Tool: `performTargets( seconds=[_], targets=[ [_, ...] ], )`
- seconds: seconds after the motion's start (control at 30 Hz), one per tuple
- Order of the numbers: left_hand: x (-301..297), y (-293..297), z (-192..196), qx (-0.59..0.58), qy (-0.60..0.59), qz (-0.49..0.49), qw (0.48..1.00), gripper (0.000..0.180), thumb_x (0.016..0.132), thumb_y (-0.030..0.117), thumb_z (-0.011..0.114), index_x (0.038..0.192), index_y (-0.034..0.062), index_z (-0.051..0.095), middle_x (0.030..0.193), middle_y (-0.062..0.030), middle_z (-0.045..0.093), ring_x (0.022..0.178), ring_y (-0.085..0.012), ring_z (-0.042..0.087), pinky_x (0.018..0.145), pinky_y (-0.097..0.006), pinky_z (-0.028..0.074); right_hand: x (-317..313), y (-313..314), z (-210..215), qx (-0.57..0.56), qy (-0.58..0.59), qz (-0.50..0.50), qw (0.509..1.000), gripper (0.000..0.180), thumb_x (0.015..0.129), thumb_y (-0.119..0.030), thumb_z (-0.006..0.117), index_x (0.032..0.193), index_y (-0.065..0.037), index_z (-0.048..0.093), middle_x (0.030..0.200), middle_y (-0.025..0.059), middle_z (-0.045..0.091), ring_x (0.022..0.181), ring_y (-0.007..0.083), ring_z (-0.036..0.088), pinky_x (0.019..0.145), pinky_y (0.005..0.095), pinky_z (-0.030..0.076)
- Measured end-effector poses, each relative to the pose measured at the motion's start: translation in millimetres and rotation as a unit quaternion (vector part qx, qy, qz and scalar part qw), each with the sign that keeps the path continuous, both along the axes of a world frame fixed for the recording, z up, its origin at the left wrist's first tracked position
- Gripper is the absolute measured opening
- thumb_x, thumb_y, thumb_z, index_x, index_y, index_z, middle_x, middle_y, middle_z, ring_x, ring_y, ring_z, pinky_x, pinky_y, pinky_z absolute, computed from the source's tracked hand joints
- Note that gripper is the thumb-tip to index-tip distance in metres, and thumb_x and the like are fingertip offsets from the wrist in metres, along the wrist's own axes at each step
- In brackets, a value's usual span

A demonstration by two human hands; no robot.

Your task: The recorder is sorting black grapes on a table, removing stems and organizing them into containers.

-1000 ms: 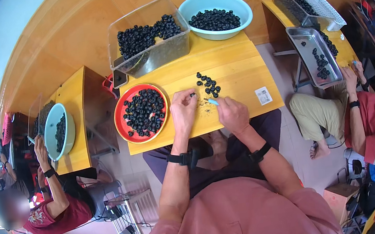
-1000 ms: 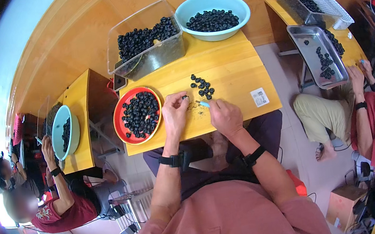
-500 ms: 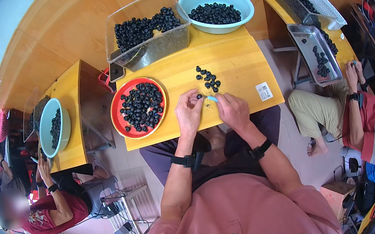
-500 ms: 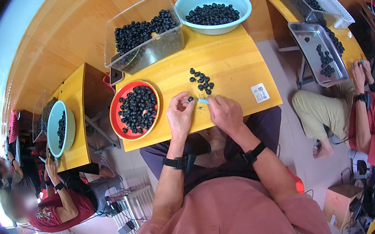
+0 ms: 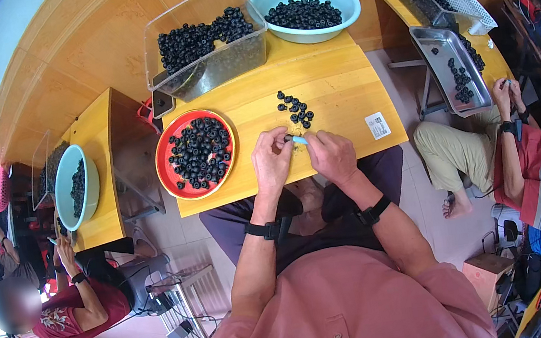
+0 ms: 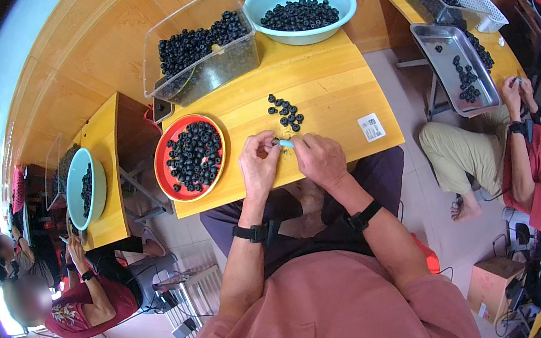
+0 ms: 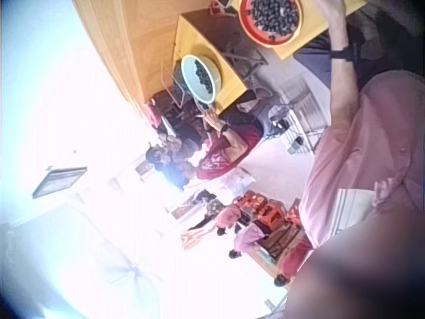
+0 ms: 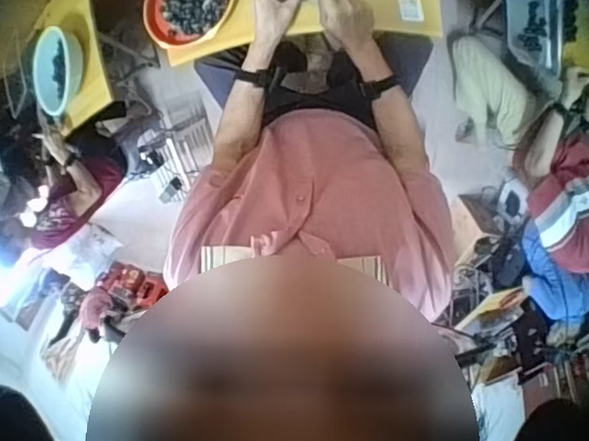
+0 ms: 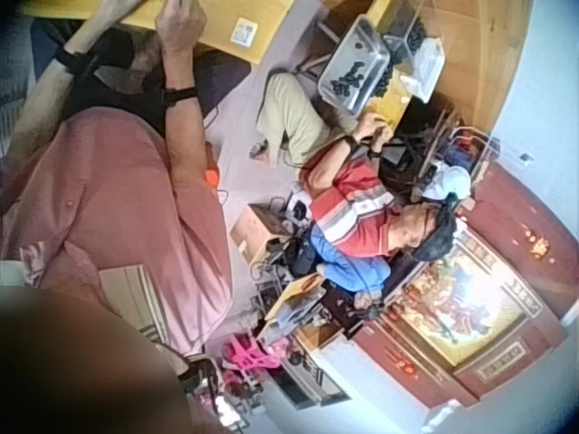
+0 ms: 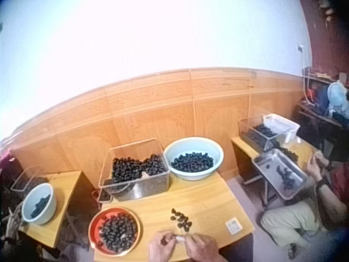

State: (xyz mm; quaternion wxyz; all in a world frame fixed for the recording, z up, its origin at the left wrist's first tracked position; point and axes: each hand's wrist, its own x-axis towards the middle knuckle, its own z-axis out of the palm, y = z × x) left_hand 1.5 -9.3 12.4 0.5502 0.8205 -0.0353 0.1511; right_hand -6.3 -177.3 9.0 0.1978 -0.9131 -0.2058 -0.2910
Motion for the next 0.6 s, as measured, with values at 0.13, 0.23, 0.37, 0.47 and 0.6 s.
performTargets(
  seconds=[0.13,0.23,0.37,0.47,0.6],
  targets=[
    [0,0,-5,-0.035,0.016,-0.003,0.999,0.031,0.080,-0.006,0.079,0.109,0.0016,0.071,0.093,-0.0085,0.069,0.078,-0.0151,0.067,0.072,-0.028,0.055,-1,1,2,0.000,0.003,-0.004,1.000,0.008,0.089,-0.013,0.067,0.094,-0.008,0.069,0.070,0.0071,0.056,0.064,0.0248,0.065,0.056,0.0388,0.053],
    [1,0,-11,-0.119,0.041,-0.015,0.992,0.030,0.082,-0.008,0.078,0.110,-0.0002,0.069,0.093,-0.0068,0.069,0.079,-0.0123,0.066,0.073,-0.026,0.055,0,2,5,0.004,0.004,-0.002,1.000,0.007,0.089,-0.013,0.067,0.094,-0.008,0.069,0.070,0.0073,0.057,0.064,0.0250,0.065,0.056,0.0391,0.053],
    [2,-3,-12,-0.172,0.047,-0.024,0.984,0.028,0.085,-0.009,0.077,0.110,-0.0021,0.065,0.092,-0.0043,0.068,0.080,-0.0095,0.064,0.073,-0.024,0.054,0,-1,2,-0.001,0.022,-0.008,1.000,0.007,0.089,-0.013,0.066,0.094,-0.008,0.069,0.072,0.0074,0.059,0.064,0.0254,0.066,0.056,0.0394,0.053],
    [2,7,-22,-0.219,0.053,-0.005,0.974,0.029,0.085,-0.008,0.078,0.110,-0.0020,0.065,0.093,-0.0043,0.068,0.081,-0.0094,0.064,0.073,-0.024,0.054,1,5,7,0.004,0.037,-0.048,0.998,0.007,0.089,-0.012,0.066,0.094,-0.008,0.069,0.073,0.0075,0.061,0.066,0.0257,0.067,0.057,0.0396,0.054],
    [1,6,-13,-0.198,0.047,0.021,0.979,0.026,0.085,-0.006,0.079,0.107,-0.0019,0.068,0.091,-0.0049,0.066,0.081,-0.0098,0.064,0.073,-0.025,0.054,2,4,5,0.001,0.030,-0.041,0.999,0.007,0.090,-0.012,0.065,0.095,-0.009,0.069,0.073,0.0077,0.061,0.066,0.0261,0.068,0.057,0.0397,0.054]
  ],
)
